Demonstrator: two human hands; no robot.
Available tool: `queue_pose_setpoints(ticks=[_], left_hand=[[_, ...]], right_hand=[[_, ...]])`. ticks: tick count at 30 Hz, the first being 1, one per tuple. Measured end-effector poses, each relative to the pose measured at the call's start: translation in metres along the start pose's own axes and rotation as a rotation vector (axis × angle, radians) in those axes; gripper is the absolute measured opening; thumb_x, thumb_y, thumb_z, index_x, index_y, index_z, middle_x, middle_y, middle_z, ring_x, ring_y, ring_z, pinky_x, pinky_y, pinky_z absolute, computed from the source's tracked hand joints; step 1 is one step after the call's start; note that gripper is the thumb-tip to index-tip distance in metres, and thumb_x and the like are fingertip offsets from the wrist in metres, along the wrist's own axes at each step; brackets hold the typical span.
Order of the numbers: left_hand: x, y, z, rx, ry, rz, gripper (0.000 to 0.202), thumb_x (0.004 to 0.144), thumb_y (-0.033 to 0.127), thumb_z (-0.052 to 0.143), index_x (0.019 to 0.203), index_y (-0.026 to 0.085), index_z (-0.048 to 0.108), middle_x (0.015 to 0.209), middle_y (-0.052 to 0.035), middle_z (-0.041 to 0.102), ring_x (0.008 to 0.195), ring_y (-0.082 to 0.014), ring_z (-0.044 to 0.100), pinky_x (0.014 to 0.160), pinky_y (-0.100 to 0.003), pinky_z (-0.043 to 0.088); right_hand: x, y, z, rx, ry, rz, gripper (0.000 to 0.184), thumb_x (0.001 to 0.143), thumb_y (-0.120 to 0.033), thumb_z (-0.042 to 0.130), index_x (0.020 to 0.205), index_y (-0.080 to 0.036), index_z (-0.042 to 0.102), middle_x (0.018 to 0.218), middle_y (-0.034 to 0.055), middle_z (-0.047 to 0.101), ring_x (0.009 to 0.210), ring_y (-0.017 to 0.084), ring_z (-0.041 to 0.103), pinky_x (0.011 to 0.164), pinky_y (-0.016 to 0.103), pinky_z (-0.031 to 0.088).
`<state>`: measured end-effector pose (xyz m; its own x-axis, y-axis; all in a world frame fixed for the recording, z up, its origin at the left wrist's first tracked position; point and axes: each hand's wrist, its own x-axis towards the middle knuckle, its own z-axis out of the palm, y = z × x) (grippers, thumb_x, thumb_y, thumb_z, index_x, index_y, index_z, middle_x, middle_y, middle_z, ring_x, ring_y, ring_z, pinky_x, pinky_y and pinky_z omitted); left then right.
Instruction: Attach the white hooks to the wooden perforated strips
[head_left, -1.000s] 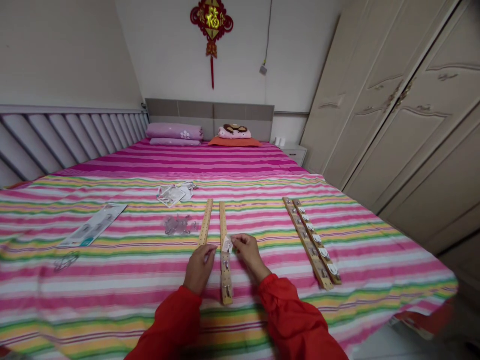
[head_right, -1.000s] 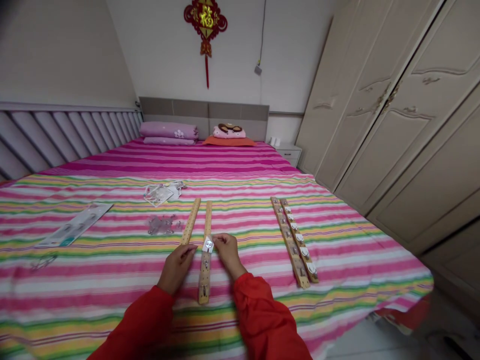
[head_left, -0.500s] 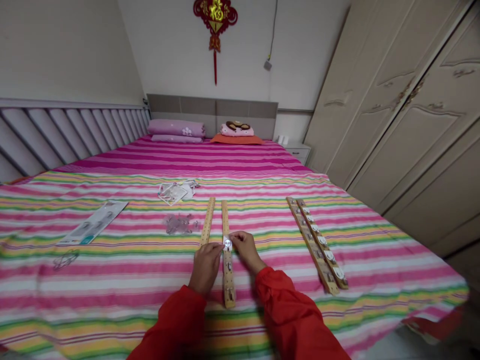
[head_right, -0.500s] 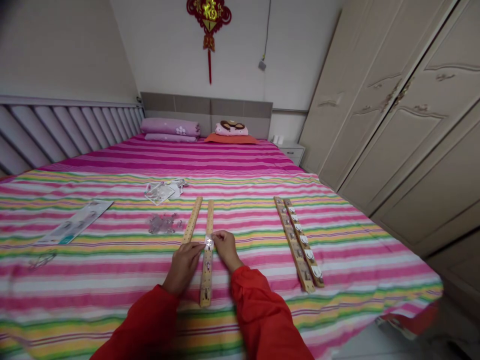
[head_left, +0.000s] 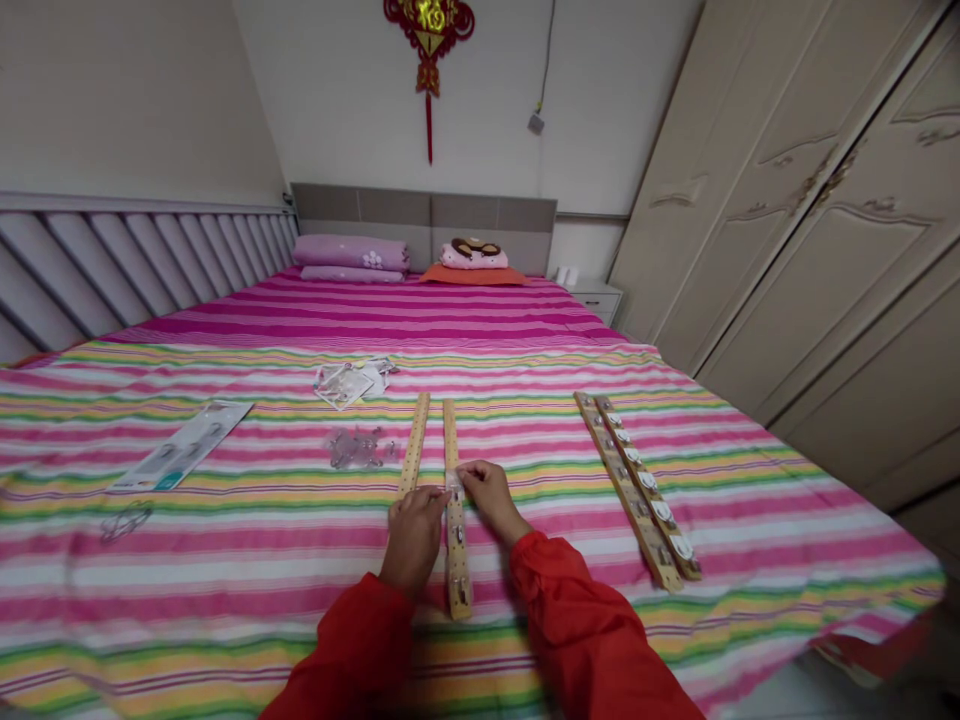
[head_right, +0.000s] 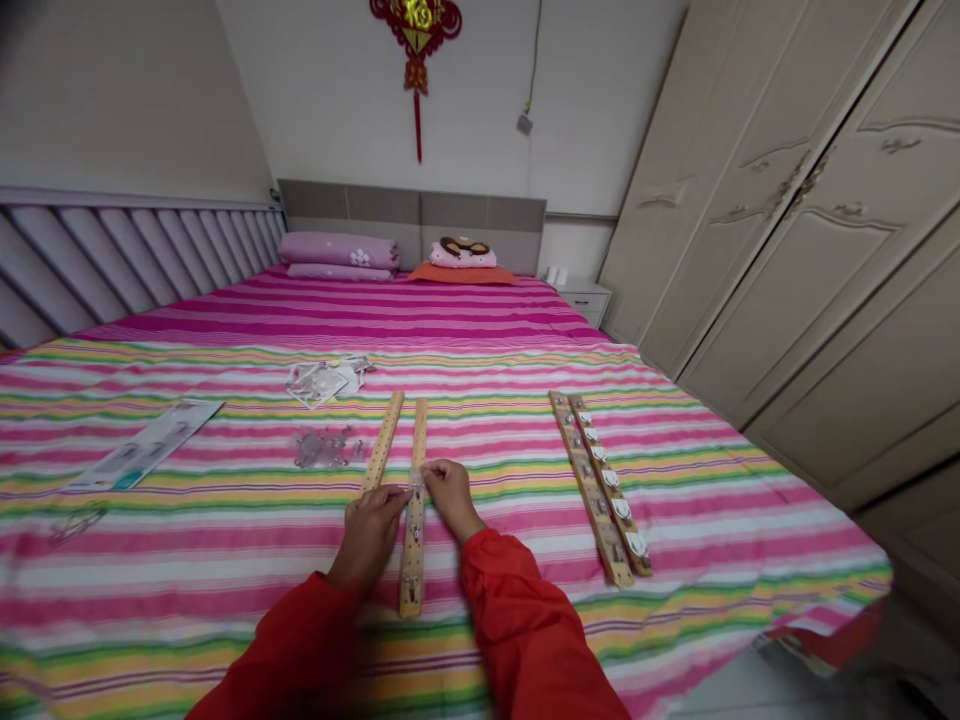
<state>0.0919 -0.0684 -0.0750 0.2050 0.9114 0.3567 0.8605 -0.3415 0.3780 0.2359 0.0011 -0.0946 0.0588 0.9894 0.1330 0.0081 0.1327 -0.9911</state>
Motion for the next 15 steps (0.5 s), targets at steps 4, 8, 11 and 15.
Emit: queue_pose_setpoints(ticks=[4,8,11,15], left_hand=[[0.0000,0.0014,-0.0009,-0.005,-0.008,-0.011,0.042,0.084,0.010,0.047,0.115,0.032,0.065,0.113,-0.0055,0.065,0.107,-0.0229,0.055,0.086,-0.039,0.038],[0.0005,0.0036,-0.0026,0.010,-0.045,-0.019,0.043,0.084,0.009,0.045,0.115,0.031,0.065,0.114,-0.0056,0.066,0.109,-0.0236,0.054,0.087,-0.041,0.036],[0.0009,0.0048,-0.0032,0.027,-0.060,-0.022,0.043,0.084,0.008,0.045,0.114,0.031,0.065,0.114,-0.0057,0.066,0.108,-0.0234,0.055,0.086,-0.041,0.035],[0.0016,0.0056,-0.0034,0.047,-0.076,0.003,0.043,0.082,0.007,0.047,0.112,0.030,0.066,0.115,-0.0057,0.066,0.110,-0.0238,0.054,0.087,-0.041,0.035]], right_hand=[[0.0002,0.0003,0.0006,-0.002,0.000,0.002,0.015,0.064,-0.030,0.061,0.065,-0.018,0.069,0.061,0.0013,0.068,0.057,0.016,0.057,0.058,0.028,0.045],[-0.0002,0.0013,0.0010,-0.006,0.012,0.001,0.015,0.064,-0.030,0.061,0.065,-0.017,0.069,0.061,0.0016,0.068,0.058,0.016,0.058,0.059,0.028,0.045],[-0.0009,0.0021,0.0016,-0.006,0.022,0.004,0.016,0.064,-0.030,0.061,0.065,-0.017,0.070,0.061,0.0021,0.068,0.059,0.017,0.059,0.060,0.028,0.046],[-0.0023,0.0030,0.0017,-0.003,0.025,0.013,0.016,0.064,-0.032,0.063,0.066,-0.017,0.071,0.064,0.0026,0.070,0.062,0.017,0.060,0.061,0.028,0.047]])
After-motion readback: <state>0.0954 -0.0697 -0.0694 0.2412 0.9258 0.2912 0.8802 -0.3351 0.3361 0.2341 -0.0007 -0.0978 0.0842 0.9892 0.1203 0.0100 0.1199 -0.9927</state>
